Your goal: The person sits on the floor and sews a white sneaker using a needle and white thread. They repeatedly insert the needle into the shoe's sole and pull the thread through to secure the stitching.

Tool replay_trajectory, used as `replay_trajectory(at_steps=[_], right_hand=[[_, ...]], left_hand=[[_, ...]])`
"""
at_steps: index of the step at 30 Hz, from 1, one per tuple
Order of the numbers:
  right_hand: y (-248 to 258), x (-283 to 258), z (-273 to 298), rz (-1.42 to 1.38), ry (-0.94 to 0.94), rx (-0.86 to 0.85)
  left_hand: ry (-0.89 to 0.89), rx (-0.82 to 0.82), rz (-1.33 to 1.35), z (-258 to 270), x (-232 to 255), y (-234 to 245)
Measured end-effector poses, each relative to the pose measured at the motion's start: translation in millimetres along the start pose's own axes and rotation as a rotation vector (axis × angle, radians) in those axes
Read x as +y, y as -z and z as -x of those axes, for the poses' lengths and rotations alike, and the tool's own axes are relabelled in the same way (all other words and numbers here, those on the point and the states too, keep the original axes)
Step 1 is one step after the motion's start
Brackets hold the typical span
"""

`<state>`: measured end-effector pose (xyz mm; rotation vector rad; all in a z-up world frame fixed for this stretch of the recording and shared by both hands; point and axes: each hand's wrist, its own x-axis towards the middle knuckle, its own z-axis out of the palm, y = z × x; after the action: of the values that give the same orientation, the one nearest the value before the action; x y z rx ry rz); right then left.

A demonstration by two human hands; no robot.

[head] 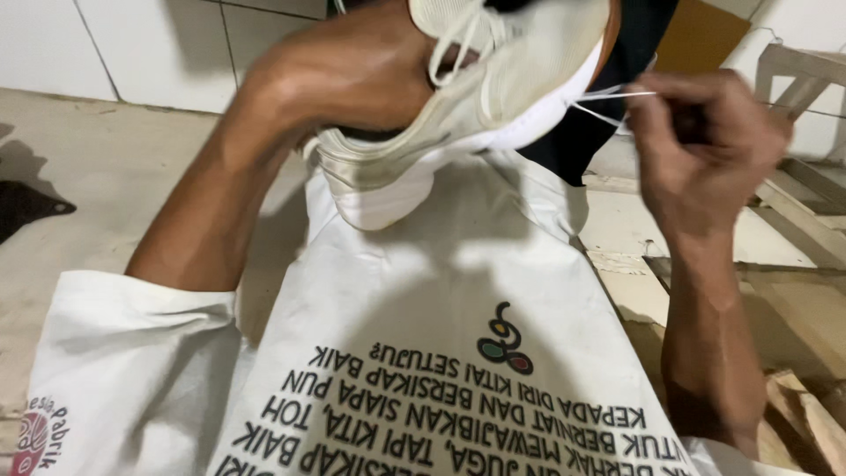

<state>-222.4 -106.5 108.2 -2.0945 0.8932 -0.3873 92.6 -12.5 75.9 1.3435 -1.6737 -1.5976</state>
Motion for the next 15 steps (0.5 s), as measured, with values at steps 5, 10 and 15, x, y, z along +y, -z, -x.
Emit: replay_trajectory(at_steps=[5, 10, 15], right_hand=[[-3, -11, -11, -0.043, 0.031, 0.045], [-33, -18, -14, -0.248, -0.039, -0.17], [-49, -20, -17, -0.023, -0.022, -0.154]], left_hand=[[0.153, -0.178, 0.073, -23, -16, -29], [0.108, -0.19, 0.138, -19, -22, -35], [-0.033, 0.015, 0.007, 6, -21, -16]])
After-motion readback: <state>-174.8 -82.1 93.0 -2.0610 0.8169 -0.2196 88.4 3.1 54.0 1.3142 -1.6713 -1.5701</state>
